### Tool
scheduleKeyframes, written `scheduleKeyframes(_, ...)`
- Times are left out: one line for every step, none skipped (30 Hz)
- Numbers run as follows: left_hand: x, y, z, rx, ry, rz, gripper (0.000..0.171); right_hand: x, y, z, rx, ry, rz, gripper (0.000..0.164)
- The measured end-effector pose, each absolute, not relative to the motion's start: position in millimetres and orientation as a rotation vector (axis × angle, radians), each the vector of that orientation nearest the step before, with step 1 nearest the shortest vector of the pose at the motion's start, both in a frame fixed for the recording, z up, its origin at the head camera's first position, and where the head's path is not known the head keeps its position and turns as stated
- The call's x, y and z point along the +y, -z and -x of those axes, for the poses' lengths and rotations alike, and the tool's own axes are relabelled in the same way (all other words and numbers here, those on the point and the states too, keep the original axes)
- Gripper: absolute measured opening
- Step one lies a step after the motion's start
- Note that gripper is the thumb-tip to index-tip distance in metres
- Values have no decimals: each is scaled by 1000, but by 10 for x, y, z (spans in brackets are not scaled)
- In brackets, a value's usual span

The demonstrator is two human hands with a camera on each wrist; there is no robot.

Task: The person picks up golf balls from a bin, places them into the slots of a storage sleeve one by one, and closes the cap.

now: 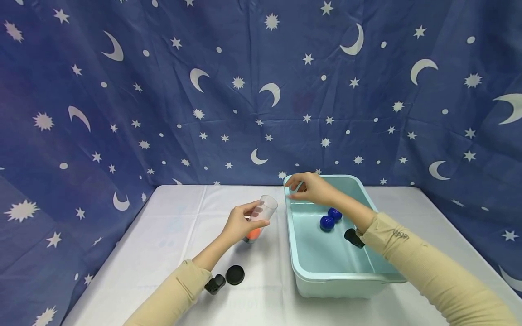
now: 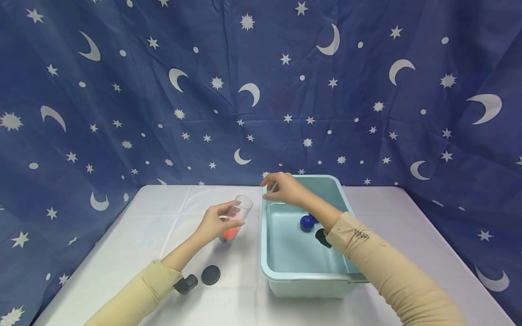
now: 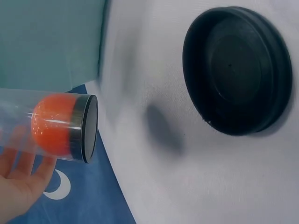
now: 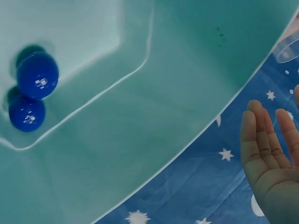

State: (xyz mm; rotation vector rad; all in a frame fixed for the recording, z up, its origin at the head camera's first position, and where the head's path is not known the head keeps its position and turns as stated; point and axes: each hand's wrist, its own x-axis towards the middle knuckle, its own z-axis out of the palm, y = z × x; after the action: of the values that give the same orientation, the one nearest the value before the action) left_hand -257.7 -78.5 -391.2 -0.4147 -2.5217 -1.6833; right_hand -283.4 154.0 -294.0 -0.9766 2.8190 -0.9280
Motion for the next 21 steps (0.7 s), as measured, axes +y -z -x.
scheduleKeyframes(-789, 3911, 2578, -2522, 1680, 418, 58, 1563, 2952, 2845, 2825, 927, 976, 30)
scheduleKeyframes(-792, 3908, 2577, -2524, 1678, 419, 58, 1585, 2964, 2859, 2829, 925, 973, 31)
scheduleKeyframes(-795, 3906, 2576, -2524, 1678, 420, 58, 1605, 2973, 2870, 2834, 923, 969, 31)
scheduleKeyframes(-799, 3905, 2573, -2526, 1679, 419, 58, 1622, 2984, 2882, 2840, 915, 968, 31)
scheduleKeyframes(-804, 3908, 2571, -2528, 1681, 419, 58, 1638, 2996, 2894, 2843, 912, 966, 31)
scheduleKeyframes(-808, 3914, 2570, -2530, 1681, 417, 58, 1652, 3005, 2903, 2847, 908, 966, 31)
scheduleKeyframes(-813, 3918, 2567, -2532, 1684, 414, 58, 1665, 3014, 2914, 2850, 904, 962, 30)
scheduleKeyframes(-818, 3927, 2568, -2534, 1682, 412, 58, 1676, 3023, 2923, 2853, 894, 955, 30)
scheduleKeyframes(-822, 3935, 2569, -2536, 1681, 411, 57, 1686, 3030, 2931, 2855, 887, 946, 30)
scheduleKeyframes(-826, 3941, 2569, -2539, 1679, 408, 57, 1695, 3038, 2938, 2856, 880, 938, 29)
scheduleKeyframes(-831, 3945, 2569, -2541, 1677, 406, 58, 1704, 3044, 2944, 2856, 874, 928, 29)
scheduleKeyframes(-834, 3950, 2571, -2542, 1674, 405, 58, 1713, 3049, 2949, 2856, 866, 917, 29)
scheduleKeyframes(-839, 3953, 2573, -2542, 1673, 404, 58, 1722, 3054, 2952, 2858, 859, 906, 29)
scheduleKeyframes(-843, 3955, 2573, -2542, 1671, 402, 58, 1730, 3058, 2956, 2861, 850, 895, 29)
scheduleKeyframes(-848, 3952, 2571, -2541, 1675, 401, 58, 1739, 3062, 2961, 2866, 841, 886, 29)
scheduleKeyframes(-853, 3952, 2571, -2540, 1675, 399, 59, 1746, 3065, 2964, 2871, 832, 879, 29)
scheduleKeyframes(-858, 3953, 2571, -2539, 1677, 398, 59, 1754, 3069, 2969, 2874, 827, 873, 29)
scheduleKeyframes(-863, 3953, 2571, -2538, 1680, 396, 59, 1762, 3075, 2976, 2878, 819, 868, 28)
scheduleKeyframes(-868, 3953, 2571, -2537, 1679, 394, 60, 1769, 3080, 2981, 2883, 807, 875, 27)
scheduleKeyframes(-873, 3953, 2568, -2536, 1680, 390, 60, 1776, 3086, 2988, 2886, 795, 877, 27)
scheduleKeyframes(-878, 3959, 2570, -2535, 1680, 388, 60, 1783, 3093, 2996, 2888, 785, 879, 26)
